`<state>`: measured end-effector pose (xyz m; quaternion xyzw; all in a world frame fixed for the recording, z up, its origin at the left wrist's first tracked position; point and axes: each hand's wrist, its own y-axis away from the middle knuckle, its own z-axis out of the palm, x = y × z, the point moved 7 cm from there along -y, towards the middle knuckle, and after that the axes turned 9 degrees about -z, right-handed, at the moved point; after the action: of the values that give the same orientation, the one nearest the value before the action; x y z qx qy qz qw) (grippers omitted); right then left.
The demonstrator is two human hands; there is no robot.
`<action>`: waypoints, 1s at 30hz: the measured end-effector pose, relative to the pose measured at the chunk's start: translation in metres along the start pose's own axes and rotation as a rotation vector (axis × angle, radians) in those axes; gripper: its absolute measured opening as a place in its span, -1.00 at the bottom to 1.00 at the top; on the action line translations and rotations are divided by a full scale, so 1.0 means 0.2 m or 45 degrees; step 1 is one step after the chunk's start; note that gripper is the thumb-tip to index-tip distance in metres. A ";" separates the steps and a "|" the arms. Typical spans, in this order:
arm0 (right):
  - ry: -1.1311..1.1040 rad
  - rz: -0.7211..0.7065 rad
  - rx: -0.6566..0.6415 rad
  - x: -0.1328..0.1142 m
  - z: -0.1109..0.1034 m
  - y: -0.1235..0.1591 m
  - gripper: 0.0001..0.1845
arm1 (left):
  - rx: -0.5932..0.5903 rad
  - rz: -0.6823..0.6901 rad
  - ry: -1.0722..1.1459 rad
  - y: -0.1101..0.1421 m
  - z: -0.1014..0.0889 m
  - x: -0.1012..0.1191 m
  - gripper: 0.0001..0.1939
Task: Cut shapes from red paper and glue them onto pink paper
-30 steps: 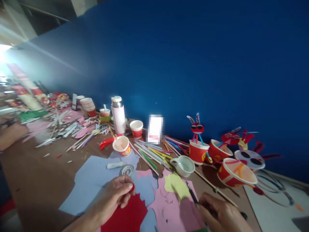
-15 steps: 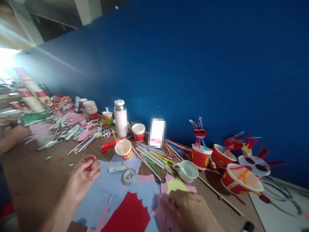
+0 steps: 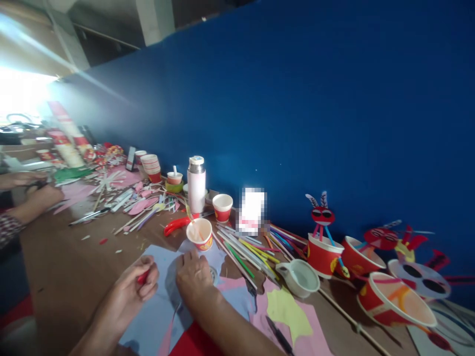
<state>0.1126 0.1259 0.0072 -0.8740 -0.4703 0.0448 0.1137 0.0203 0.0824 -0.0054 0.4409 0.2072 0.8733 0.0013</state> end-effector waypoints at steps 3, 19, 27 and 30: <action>-0.022 -0.019 0.018 0.01 -0.06 0.02 -0.84 | 0.007 -0.024 -0.047 -0.01 -0.02 -0.03 -0.83; -1.577 0.751 0.952 0.40 -0.28 0.85 -0.81 | -0.465 -0.487 -0.245 0.19 0.60 -0.52 -0.60; -0.739 0.327 0.583 0.34 -0.28 0.87 -0.77 | -0.255 -0.202 -0.315 0.16 0.65 -0.45 -0.52; -0.856 0.396 0.478 0.34 -0.25 0.85 -0.68 | -0.275 -0.167 -0.317 0.16 0.62 -0.45 -0.51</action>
<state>0.2982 0.0838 0.0166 -0.8354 -0.3271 0.4295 0.1032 0.1770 0.0821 0.0024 0.5285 0.1387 0.8272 0.1311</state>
